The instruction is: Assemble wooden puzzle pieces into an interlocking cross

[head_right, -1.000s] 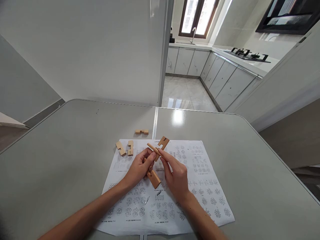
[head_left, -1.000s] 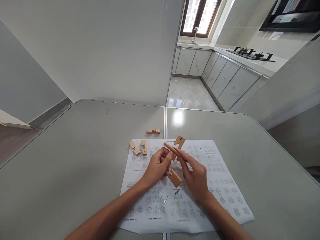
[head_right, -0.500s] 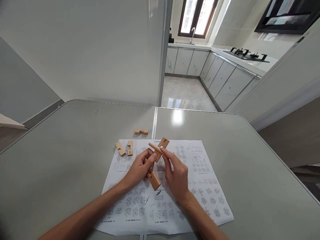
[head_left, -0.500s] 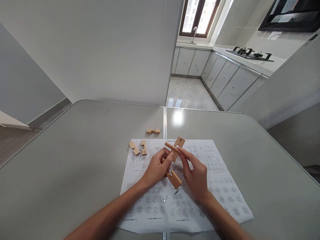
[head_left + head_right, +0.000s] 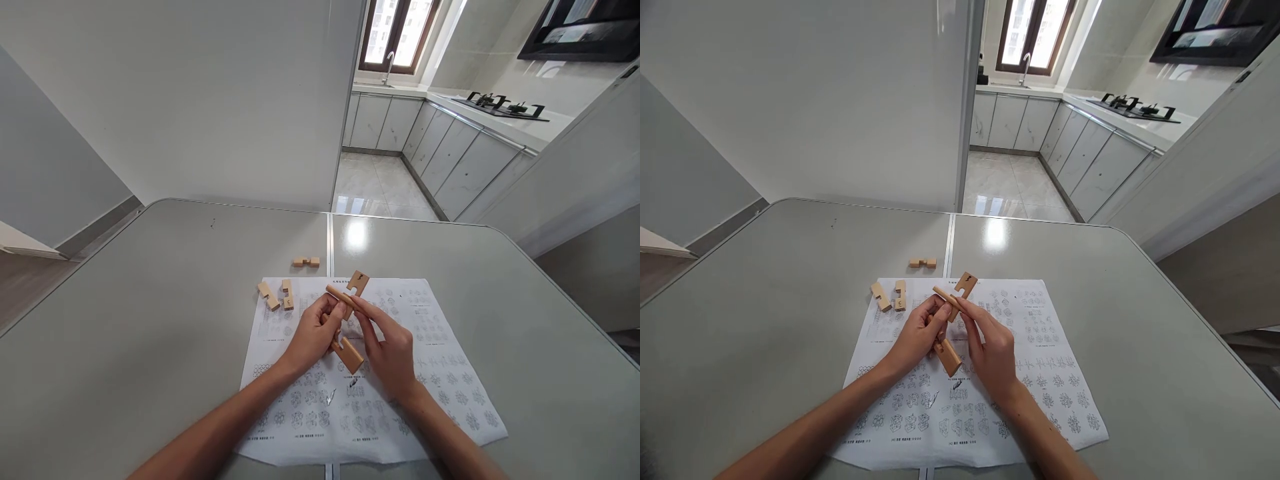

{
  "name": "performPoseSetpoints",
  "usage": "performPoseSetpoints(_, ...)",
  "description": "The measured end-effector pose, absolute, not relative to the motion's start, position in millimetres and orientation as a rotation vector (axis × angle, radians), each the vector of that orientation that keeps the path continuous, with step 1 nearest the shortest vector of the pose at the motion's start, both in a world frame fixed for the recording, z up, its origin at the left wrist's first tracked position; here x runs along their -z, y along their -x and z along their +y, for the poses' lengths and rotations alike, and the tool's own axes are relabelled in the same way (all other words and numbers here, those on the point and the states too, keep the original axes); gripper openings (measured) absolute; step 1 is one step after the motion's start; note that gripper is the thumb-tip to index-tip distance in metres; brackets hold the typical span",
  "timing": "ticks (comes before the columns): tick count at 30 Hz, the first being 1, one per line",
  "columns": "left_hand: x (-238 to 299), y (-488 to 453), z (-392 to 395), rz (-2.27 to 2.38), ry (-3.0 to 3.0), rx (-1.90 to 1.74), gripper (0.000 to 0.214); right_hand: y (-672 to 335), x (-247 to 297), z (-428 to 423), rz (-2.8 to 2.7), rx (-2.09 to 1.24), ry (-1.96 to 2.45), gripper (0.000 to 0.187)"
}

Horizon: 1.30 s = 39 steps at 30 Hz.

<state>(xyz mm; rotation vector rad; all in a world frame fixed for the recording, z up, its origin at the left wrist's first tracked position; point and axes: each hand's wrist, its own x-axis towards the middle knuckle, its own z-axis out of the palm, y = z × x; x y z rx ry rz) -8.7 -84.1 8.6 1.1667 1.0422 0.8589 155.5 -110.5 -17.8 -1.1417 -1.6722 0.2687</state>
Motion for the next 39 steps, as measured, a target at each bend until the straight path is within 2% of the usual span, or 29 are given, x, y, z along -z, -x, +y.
performPoseSetpoints(23,-6.7,6.2,-86.6,1.111,-1.245,-0.9,0.046,-150.3,14.9,-112.0,-1.67,-0.165,1.189,0.033)
performPoseSetpoints(39,-12.8,7.8,-84.5,1.069,-1.179,-0.851,0.049,-156.5,15.4,-109.8,-1.681,-0.244,1.188,0.032)
